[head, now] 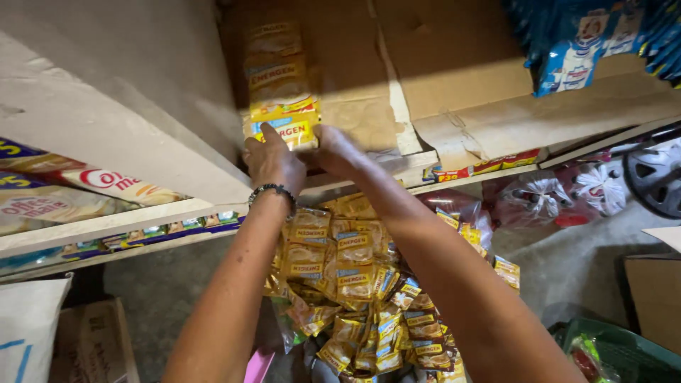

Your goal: Organizing and restocking various instant food and drink sachets on grocery store shelves.

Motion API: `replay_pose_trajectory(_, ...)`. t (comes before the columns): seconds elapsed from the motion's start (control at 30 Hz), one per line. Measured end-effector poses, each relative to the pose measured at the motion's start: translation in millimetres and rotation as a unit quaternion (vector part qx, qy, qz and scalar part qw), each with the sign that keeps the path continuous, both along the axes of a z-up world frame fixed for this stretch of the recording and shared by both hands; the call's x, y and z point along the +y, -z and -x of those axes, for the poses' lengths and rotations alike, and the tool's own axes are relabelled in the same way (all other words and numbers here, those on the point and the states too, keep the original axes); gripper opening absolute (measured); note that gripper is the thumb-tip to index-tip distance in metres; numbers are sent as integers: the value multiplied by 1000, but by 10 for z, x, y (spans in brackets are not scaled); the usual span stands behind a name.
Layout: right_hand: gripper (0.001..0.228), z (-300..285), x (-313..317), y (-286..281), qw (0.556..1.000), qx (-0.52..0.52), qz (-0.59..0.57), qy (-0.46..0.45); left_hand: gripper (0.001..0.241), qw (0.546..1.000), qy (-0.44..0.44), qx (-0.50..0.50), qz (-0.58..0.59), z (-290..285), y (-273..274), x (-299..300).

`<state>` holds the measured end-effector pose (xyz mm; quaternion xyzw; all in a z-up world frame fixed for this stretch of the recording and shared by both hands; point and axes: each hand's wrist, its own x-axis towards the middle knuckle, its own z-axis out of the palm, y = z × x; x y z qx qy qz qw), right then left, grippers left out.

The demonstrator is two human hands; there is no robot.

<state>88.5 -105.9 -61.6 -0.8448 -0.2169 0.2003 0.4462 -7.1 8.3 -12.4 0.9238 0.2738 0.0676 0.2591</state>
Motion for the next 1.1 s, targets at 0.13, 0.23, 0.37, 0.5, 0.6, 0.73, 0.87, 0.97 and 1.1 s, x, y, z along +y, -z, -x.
replay_pose_trajectory(0.13,40,11,14,79,989,85,-115,-33,89,997,-14,71,6,74,-266,-118)
replay_pose_trajectory(0.23,42,98,-52,-99,989,96,-106,-27,88,999,-2,43,3,97,-193,-130)
replay_pose_trajectory(0.37,42,152,-76,-170,999,-14,-41,-22,87,999,-12,25,39,136,-277,-149)
replay_pose_trajectory(0.5,42,165,-43,-143,998,-62,-19,-24,68,984,18,-125,-122,131,231,-112)
replay_pose_trajectory(0.6,42,233,-27,-296,998,-68,-9,-10,51,968,63,-197,-143,342,77,-211)
replay_pose_trajectory(0.73,43,101,-30,-111,998,-54,-11,-1,60,940,141,-294,-97,1045,-65,-529)
replay_pose_trajectory(0.87,38,81,-1,-41,997,-74,-12,0,45,948,192,-254,-29,1995,205,-907)
replay_pose_trajectory(0.97,36,156,60,-268,996,-86,15,22,43,974,184,-109,75,2811,989,-1221)
replay_pose_trajectory(1.1,34,110,171,-247,997,-32,-14,69,45,976,168,-39,135,3993,2586,-1445)
